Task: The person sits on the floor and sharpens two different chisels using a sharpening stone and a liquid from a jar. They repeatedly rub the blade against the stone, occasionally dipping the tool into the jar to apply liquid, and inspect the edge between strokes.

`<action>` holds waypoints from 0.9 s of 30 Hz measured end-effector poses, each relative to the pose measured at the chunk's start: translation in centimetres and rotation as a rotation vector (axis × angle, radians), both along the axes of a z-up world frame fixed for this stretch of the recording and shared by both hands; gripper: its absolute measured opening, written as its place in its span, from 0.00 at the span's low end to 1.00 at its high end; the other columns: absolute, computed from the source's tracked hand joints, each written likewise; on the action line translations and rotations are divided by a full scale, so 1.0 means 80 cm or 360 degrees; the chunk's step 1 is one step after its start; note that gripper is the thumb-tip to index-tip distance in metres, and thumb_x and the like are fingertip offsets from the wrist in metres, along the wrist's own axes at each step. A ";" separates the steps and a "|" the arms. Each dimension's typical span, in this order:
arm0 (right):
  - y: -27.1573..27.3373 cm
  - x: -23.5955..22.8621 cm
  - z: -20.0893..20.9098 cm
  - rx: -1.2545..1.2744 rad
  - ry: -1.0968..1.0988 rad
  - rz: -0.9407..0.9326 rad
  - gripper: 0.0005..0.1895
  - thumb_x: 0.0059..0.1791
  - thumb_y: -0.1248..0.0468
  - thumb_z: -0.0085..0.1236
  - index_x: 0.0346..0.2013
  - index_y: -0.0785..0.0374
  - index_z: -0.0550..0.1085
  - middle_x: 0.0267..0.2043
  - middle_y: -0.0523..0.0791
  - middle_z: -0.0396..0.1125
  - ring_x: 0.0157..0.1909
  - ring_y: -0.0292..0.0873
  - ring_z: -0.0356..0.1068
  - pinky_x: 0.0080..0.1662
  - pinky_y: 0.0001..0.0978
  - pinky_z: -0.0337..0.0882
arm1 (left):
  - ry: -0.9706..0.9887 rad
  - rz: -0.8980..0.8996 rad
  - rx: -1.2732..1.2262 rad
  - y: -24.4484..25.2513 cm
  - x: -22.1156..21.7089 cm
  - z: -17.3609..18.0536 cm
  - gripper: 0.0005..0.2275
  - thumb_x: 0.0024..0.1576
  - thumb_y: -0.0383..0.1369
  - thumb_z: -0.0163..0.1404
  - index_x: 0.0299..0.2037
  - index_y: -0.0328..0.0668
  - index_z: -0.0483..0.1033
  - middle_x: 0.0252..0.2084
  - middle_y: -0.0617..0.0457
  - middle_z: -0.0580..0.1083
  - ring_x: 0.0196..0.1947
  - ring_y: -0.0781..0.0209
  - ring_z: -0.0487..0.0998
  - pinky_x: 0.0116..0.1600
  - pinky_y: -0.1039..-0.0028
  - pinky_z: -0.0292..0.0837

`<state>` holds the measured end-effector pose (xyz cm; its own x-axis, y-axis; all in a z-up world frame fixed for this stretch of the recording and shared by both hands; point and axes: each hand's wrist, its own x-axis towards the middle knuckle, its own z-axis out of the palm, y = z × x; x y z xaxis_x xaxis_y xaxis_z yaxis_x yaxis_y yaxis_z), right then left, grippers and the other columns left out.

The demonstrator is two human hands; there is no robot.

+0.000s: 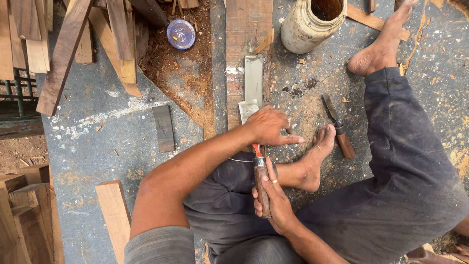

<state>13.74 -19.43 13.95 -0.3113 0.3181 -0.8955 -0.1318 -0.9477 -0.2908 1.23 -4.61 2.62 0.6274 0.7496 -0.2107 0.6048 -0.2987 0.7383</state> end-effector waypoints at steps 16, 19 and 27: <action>0.490 0.138 -0.071 0.1074 -0.0745 -0.0650 0.53 0.50 0.26 0.29 0.78 0.48 0.29 0.82 0.37 0.21 0.82 0.46 0.21 0.74 0.58 0.35 | 0.0119 -0.0083 -0.0130 0.008 0.022 -0.008 0.38 0.54 0.70 0.36 0.45 0.43 0.85 0.44 0.36 0.78 0.50 0.41 0.78 0.61 0.50 0.65; 0.487 0.131 -0.061 0.1022 -0.0764 -0.0656 0.51 0.48 0.27 0.27 0.78 0.46 0.30 0.82 0.35 0.21 0.82 0.44 0.23 0.73 0.56 0.36 | 0.0160 0.0008 -0.0010 0.091 0.010 -0.008 0.39 0.53 0.71 0.34 0.46 0.46 0.85 0.46 0.38 0.78 0.51 0.42 0.78 0.60 0.51 0.67; 0.474 0.128 -0.040 0.0940 -0.0740 -0.0680 0.57 0.44 0.24 0.29 0.77 0.48 0.27 0.82 0.39 0.18 0.81 0.46 0.18 0.73 0.60 0.31 | 0.0100 -0.0023 -0.0059 0.031 0.019 0.016 0.37 0.55 0.69 0.37 0.47 0.43 0.83 0.42 0.38 0.79 0.46 0.42 0.80 0.57 0.51 0.68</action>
<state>23.99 18.51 10.72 0.2982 0.7776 -0.5536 -0.1879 -0.5208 -0.8327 2.77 -2.10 3.88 0.6230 0.7314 -0.2774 0.6458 -0.2809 0.7099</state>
